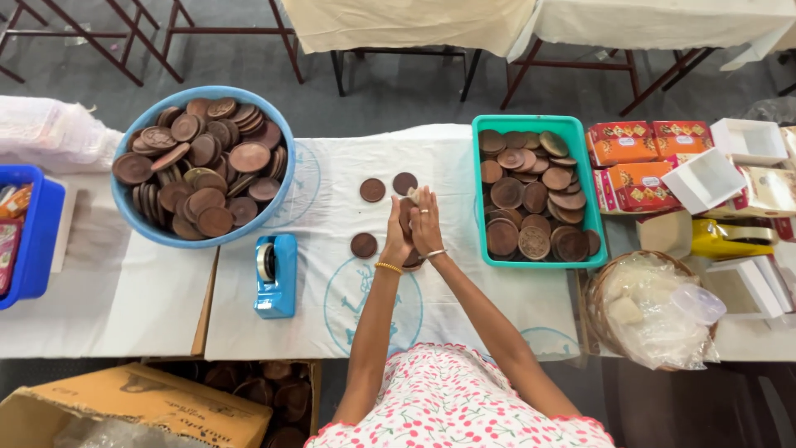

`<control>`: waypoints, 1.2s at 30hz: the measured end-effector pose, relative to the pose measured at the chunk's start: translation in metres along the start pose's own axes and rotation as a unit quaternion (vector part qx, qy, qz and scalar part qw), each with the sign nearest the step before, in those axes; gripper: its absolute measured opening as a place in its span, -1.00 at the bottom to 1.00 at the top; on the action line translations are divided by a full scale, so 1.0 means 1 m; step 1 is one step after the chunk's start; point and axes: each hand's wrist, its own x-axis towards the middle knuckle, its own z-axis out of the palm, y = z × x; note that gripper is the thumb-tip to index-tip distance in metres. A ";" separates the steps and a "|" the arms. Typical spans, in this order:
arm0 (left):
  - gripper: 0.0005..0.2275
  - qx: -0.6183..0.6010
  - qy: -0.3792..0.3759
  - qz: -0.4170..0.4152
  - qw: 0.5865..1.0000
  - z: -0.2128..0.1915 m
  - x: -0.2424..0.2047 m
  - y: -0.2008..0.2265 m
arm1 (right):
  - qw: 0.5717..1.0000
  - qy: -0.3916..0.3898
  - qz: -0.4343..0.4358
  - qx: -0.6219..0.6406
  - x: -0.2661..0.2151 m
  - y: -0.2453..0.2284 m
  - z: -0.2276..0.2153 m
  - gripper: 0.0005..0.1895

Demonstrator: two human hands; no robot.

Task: The person wipes round wooden coasters with a cloth, moving them from a blue bowl to a green tray. They then wrap a stack of the cleaned coasters in bubble wrap and secure it with tape.

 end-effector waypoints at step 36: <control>-0.65 0.382 0.271 0.296 0.833 -0.016 0.031 -0.008 | 0.945 0.010 0.182 0.272 0.010 0.025 0.025 -0.47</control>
